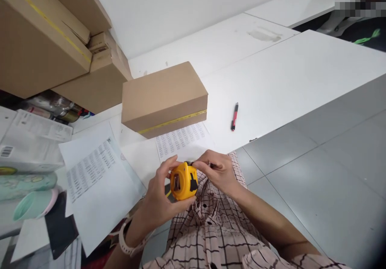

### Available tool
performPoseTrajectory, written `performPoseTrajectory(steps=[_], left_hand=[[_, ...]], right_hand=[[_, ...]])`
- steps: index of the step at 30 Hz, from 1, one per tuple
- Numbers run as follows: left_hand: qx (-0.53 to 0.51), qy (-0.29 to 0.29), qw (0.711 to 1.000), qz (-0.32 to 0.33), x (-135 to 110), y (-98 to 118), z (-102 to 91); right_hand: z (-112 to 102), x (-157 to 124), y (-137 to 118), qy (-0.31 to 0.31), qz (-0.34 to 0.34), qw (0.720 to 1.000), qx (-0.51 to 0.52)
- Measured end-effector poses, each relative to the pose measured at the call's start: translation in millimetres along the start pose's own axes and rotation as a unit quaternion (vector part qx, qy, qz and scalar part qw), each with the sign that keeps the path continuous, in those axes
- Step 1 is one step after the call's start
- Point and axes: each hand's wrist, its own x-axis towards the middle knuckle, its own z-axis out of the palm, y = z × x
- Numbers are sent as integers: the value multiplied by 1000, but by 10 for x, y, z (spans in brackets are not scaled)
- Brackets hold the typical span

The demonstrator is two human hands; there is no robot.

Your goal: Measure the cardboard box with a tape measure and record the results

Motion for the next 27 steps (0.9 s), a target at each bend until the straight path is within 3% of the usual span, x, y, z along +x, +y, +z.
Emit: performPoseTrajectory(steps=[4, 7, 10, 13, 17, 22, 27], left_hand=[[106, 102, 984, 98, 374, 46, -394], [215, 175, 951, 134, 830, -37, -733], [275, 201, 927, 160, 1295, -272, -894], [270, 185, 934, 142, 1587, -567, -871], [288, 157, 932, 152, 1624, -773, -777], [335, 120, 922, 153, 1545, -683, -695], [314, 113, 931, 145, 1691, -499, -443]], right_hand=[[19, -36, 234, -10, -62, 977, -204], [-53, -12, 419, -116, -90, 929, -341], [-85, -13, 553, -217, -85, 875, -425], [-86, -29, 621, -258, -69, 851, -452], [-89, -37, 623, -255, -65, 849, -459], [-154, -68, 578, -235, -61, 848, -470], [-376, -147, 602, -206, -52, 851, -480]])
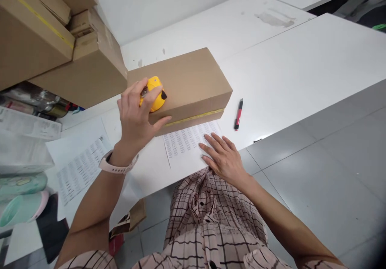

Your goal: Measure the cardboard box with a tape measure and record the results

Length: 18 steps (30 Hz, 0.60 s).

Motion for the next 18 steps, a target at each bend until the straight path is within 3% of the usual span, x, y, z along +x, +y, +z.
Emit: performPoseTrajectory(steps=[4, 8, 10, 12, 13, 16, 18], left_hand=[[-26, -11, 1000, 9, 175, 228, 176], [-48, -6, 999, 14, 289, 353, 327], [-57, -4, 998, 11, 336, 369, 381], [-65, -10, 998, 9, 382, 376, 393], [-67, -15, 998, 9, 396, 387, 377], [-53, -17, 998, 27, 327, 480, 241], [-34, 11, 997, 62, 122, 594, 136]], right_hand=[[-125, -107, 199, 2, 37, 999, 27], [-382, -42, 476, -31, 43, 985, 163], [-492, 96, 650, -1, 116, 973, 199], [-534, 290, 814, 65, 262, 955, 120], [-528, 395, 882, 62, 310, 945, 85], [-449, 660, 1021, -15, 349, 937, 16], [-401, 746, 1079, -61, 342, 938, -15]])
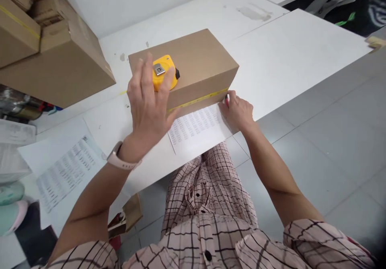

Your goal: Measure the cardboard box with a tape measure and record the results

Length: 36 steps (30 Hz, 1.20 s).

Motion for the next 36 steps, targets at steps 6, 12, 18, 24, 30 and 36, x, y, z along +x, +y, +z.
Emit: performPoseTrajectory(steps=[6, 12, 18, 24, 30, 36], left_hand=[[-86, -114, 974, 175, -1113, 445, 15], [1, -199, 961, 190, -1609, 511, 173], [-32, -141, 970, 195, -1594, 452, 275], [-27, -116, 974, 193, -1590, 439, 328], [-15, -151, 970, 190, -1643, 439, 324], [10, -160, 967, 199, -1614, 456, 265]], right_hand=[[-61, -80, 232, 26, 7, 995, 100], [-182, -732, 220, -3, -33, 864, 503], [72, -1233, -397, -101, -107, 770, 621], [384, -1198, -1001, -157, -76, 755, 632], [462, -1113, -1152, -146, -74, 806, 568], [497, -1161, -1185, -91, -49, 847, 521]])
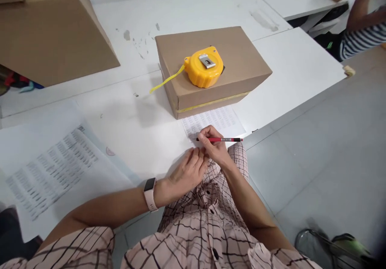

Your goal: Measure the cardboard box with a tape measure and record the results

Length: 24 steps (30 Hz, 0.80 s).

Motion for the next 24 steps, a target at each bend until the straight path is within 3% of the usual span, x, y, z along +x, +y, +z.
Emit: performPoseTrajectory(steps=[4, 9, 16, 24], left_hand=[[6, -5, 1000, 7, 9, -1, -13], [13, -8, 1000, 11, 11, 3, -26], [11, 5, 1000, 8, 34, 16, -36], [15, 10, 1000, 14, 47, -14, -55]], right_hand=[[2, 3, -38, -47, 28, 998, -8], [-20, -18, -36, -28, 19, 997, -67], [-104, -30, -30, -62, 4, 993, -97], [-93, -89, 109, -9, -25, 995, -93]])
